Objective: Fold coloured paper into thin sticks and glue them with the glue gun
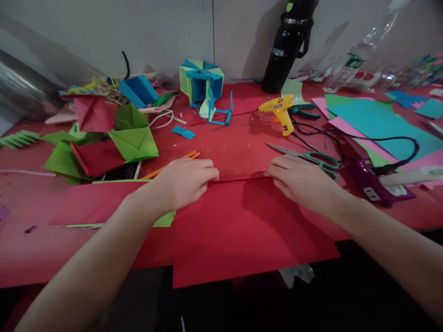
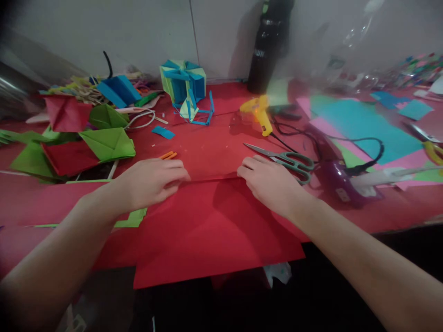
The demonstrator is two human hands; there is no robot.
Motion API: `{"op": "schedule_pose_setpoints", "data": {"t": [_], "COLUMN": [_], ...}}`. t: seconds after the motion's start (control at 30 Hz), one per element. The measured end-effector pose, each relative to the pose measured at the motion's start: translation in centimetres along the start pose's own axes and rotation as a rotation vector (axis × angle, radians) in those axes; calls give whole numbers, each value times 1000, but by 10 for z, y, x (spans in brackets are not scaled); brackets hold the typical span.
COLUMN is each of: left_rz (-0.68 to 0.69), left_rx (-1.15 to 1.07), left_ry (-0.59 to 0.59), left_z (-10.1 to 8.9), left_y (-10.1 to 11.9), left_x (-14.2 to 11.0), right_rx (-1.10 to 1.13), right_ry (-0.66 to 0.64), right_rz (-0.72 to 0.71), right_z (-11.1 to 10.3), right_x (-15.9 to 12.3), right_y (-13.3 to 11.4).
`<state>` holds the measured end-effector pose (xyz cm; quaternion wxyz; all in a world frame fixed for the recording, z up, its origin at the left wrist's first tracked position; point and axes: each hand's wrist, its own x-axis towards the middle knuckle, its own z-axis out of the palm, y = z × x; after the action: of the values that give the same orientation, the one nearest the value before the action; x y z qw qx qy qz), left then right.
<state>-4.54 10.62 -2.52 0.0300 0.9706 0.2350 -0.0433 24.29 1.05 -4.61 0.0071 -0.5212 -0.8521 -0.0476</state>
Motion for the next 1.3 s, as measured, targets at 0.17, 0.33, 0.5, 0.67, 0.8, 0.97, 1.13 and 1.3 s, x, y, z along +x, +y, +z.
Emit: {"op": "schedule_pose_setpoints", "data": {"t": [0.17,0.33,0.5,0.67,0.8,0.97,1.13,1.3], "left_rz": [-78,-241,-304,-207,-36,-98,-95,-87], "left_rx": [207,353,398,300,170,18,-43,-71], "left_ry": [-23,-87,30,72,59,59,84,76], "left_z": [-7,-1,13,15,22,35,41,41], "left_y": [31,69,90,101,107,110,109,107], "left_x": [-6,-10,-13,15,42,45,38,39], "right_rx": [16,-52,-28,46,139,252,296,281], "right_ry": [31,62,2,60,110,146,99,20], "right_rz": [38,83,142,154,110,79,133,191], "right_z": [2,5,9,19,30,36,33,25], "right_x": [-10,-20,-25,-25,-27,-32,-36,-43], "right_y": [-4,-18,-32,-38,-35,-30,-28,-21]}}
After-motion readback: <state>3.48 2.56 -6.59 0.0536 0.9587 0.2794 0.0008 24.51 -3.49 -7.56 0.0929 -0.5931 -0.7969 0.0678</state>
